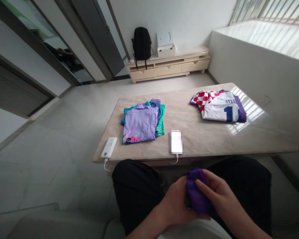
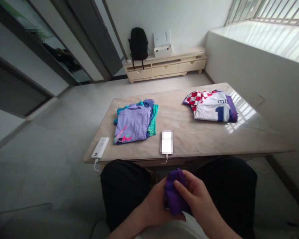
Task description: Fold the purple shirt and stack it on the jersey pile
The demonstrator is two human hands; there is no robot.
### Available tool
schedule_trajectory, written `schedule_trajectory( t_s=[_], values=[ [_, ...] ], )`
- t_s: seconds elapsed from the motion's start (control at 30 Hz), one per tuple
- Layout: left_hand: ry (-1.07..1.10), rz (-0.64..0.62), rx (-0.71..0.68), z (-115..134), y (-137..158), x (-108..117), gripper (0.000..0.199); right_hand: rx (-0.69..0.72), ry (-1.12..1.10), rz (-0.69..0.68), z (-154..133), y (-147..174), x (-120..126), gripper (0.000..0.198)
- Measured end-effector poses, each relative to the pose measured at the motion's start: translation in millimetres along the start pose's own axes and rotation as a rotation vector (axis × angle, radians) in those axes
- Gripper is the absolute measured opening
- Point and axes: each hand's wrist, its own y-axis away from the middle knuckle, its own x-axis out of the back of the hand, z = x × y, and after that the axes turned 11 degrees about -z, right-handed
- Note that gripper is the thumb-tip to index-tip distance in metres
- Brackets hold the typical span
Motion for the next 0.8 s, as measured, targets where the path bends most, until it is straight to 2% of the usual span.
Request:
schedule_trajectory(
  t_s=[0.07,0.13,0.2,0.3,0.43,0.6,0.7,0.8],
  values=[
    [-0.071,0.056,-0.015,-4.3,-3.3,-3.9,0.060,0.019,-0.025,-0.012,9.8,0.9,-6.3,0.038],
    [-0.105,0.050,-0.026,-9.7,-5.6,-7.2,0.029,0.050,-0.025,0.022,7.3,2.2,-8.7,0.039],
    [-0.118,0.021,-0.045,-15.8,-6.5,-9.4,0.017,0.080,-0.018,0.079,-2.2,2.7,-6.1,0.040],
    [-0.154,0.021,-0.045,-26.1,-5.0,-9.9,0.020,0.111,-0.052,0.137,-15.1,2.8,5.0,0.043],
    [-0.168,0.062,-0.016,-44.3,-0.4,-5.5,0.036,0.122,-0.092,0.215,-20.5,5.7,16.5,0.050],
    [-0.178,0.153,0.064,-73.4,4.4,2.2,0.046,0.152,-0.199,0.368,-35.1,13.8,7.9,0.050],
    [-0.192,0.120,0.131,-91.7,9.1,4.9,0.047,0.187,-0.221,0.451,-50.0,16.2,7.4,0.047],
    [-0.242,0.070,0.192,-110.0,16.8,6.2,0.052,0.186,-0.242,0.535,-63.0,15.6,19.4,0.054]
  ],
)
